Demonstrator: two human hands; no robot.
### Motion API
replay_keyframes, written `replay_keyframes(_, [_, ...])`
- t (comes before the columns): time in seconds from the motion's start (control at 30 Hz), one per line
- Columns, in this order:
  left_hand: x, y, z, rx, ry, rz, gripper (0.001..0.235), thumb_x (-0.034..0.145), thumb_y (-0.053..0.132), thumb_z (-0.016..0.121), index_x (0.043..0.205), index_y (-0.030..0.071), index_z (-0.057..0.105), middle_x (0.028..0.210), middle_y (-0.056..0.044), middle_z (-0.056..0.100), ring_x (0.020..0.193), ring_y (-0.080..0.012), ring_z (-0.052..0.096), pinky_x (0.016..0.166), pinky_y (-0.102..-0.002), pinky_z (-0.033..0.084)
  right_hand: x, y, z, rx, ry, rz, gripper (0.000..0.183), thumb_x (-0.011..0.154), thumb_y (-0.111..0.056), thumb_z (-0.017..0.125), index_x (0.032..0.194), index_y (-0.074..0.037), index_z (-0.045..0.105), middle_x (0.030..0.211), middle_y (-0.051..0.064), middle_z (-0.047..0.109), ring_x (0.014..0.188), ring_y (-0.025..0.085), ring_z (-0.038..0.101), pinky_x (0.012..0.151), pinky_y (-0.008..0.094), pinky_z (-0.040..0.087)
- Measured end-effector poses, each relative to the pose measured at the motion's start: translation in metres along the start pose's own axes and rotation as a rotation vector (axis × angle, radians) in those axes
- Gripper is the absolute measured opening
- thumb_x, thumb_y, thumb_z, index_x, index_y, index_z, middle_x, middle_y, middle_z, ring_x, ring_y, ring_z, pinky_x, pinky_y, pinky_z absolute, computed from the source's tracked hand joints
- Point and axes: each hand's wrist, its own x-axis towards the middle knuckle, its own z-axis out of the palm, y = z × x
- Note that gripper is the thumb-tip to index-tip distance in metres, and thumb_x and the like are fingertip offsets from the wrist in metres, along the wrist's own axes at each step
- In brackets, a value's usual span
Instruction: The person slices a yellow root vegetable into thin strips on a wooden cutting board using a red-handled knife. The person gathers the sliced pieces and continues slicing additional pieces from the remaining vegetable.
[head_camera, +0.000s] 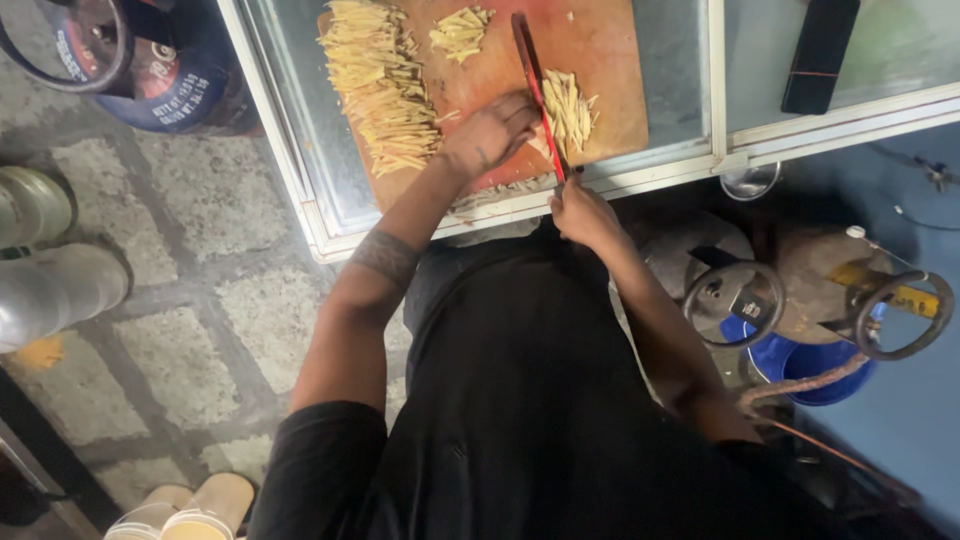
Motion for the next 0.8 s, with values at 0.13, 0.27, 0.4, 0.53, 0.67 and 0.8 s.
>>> replay_keyframes(0.13, [0.007,-0.009,0.004,0.05,-0.094,-0.018,0.031,0.094,0.018,0.07,0.12,0.001,0.065,0.13,-0.016,0.062,0.128,-0.036,0.056,0.111,-0.044,0.046,-0.026,-0.004,-0.017,-0.176,-0.135,0.144,0.04,0.102,-0.03,0.05,0.121,0.006,0.054,0.074,0.018,0.073,0.065,0.032,0.073,0.073,0.05,0.059])
replay_keyframes(0.27, [0.01,-0.013,0.007,0.053,-0.169,-0.081,0.036,0.093,0.018,0.07,0.123,0.0,0.064,0.133,-0.017,0.061,0.129,-0.0351,0.055,0.109,-0.042,0.046,-0.023,-0.014,-0.008,-0.176,-0.034,0.023,0.042,0.102,-0.03,0.051,0.122,0.007,0.053,0.074,0.019,0.073,0.066,0.033,0.073,0.073,0.05,0.059])
replay_keyframes(0.4, [0.01,-0.01,0.016,0.119,-0.246,-0.096,0.039,0.094,0.018,0.068,0.127,-0.001,0.063,0.137,-0.018,0.059,0.13,-0.0346,0.054,0.107,-0.041,0.046,-0.013,-0.007,0.002,-0.137,0.004,0.001,0.043,0.102,-0.03,0.052,0.122,0.009,0.051,0.074,0.02,0.072,0.067,0.034,0.073,0.072,0.05,0.059])
replay_keyframes(0.53, [0.022,-0.016,0.014,0.113,-0.258,-0.083,0.041,0.094,0.019,0.067,0.13,-0.001,0.063,0.135,-0.016,0.061,0.126,-0.0353,0.055,0.105,-0.042,0.045,-0.009,0.003,-0.002,-0.18,-0.074,0.064,0.045,0.102,-0.03,0.053,0.123,0.01,0.05,0.074,0.021,0.072,0.067,0.035,0.073,0.072,0.05,0.058])
replay_keyframes(0.67, [0.023,-0.014,0.014,0.187,-0.297,-0.083,0.04,0.091,0.02,0.068,0.126,0.002,0.064,0.136,-0.015,0.061,0.127,-0.0326,0.057,0.105,-0.04,0.049,-0.009,0.006,0.006,-0.14,0.066,-0.052,0.047,0.102,-0.03,0.053,0.123,0.012,0.048,0.074,0.022,0.071,0.068,0.036,0.073,0.072,0.05,0.058])
replay_keyframes(0.8, [0.024,-0.006,0.009,0.183,-0.348,-0.106,0.039,0.093,0.018,0.068,0.127,0.001,0.064,0.131,-0.014,0.064,0.122,-0.031,0.061,0.1,-0.041,0.052,-0.012,0.006,0.009,-0.128,-0.058,0.054,0.049,0.102,-0.03,0.054,0.124,0.013,0.047,0.074,0.023,0.071,0.069,0.037,0.073,0.071,0.05,0.058])
